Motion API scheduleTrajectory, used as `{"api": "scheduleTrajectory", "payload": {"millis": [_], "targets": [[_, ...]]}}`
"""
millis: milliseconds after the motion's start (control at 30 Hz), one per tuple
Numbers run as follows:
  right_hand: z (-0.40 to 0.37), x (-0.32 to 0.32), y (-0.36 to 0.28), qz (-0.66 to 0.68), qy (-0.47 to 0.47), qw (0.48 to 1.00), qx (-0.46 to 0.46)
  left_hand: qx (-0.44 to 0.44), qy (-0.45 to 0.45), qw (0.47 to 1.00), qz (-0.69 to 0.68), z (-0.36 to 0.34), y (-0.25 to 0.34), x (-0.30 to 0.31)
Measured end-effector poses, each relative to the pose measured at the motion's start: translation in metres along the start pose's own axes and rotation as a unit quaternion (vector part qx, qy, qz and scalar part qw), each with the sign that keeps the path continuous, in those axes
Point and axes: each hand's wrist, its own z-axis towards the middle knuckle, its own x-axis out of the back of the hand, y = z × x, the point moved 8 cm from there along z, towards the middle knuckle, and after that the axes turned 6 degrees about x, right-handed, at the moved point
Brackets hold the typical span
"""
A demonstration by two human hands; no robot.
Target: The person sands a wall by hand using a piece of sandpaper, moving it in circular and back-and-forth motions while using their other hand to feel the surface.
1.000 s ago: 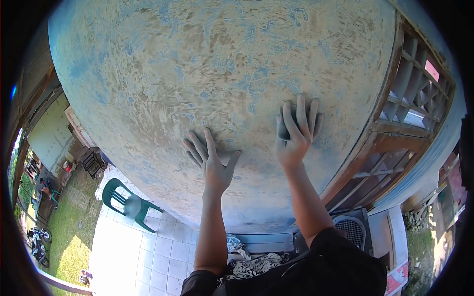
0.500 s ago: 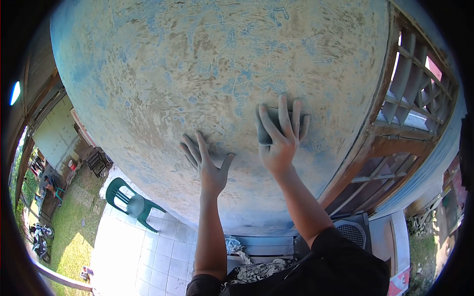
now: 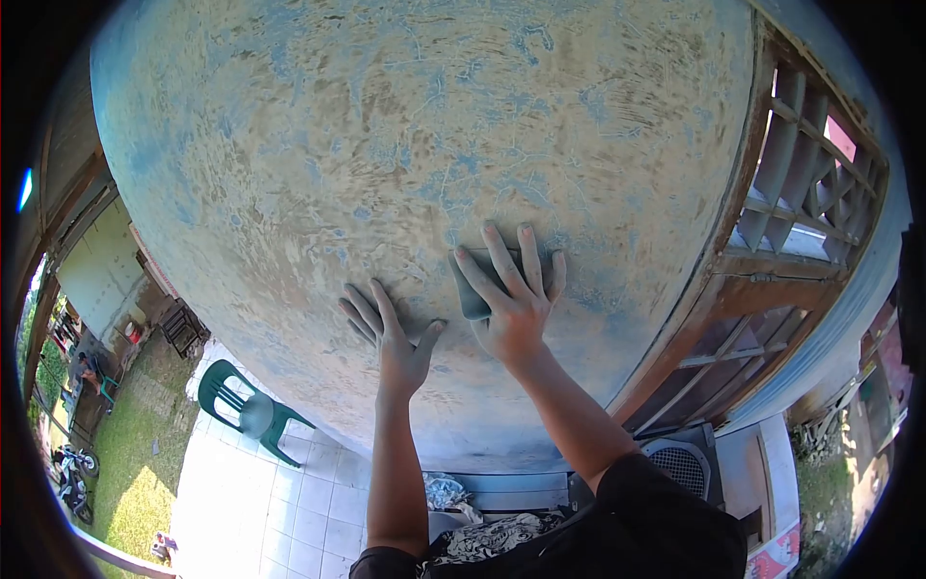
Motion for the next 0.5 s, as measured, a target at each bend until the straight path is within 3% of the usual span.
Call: {"api": "scheduleTrajectory", "payload": {"millis": [300, 500], "targets": [[-0.027, -0.014, -0.008, -0.005, -0.019, 1.0, 0.005, -0.034, 0.014, 0.999, 0.0, -0.003, -0.009, -0.005], [-0.003, 0.007, 0.01, 0.008, 0.033, 0.999, -0.035, -0.049, 0.006, 0.999, 0.009, -0.004, -0.016, -0.004]]}}
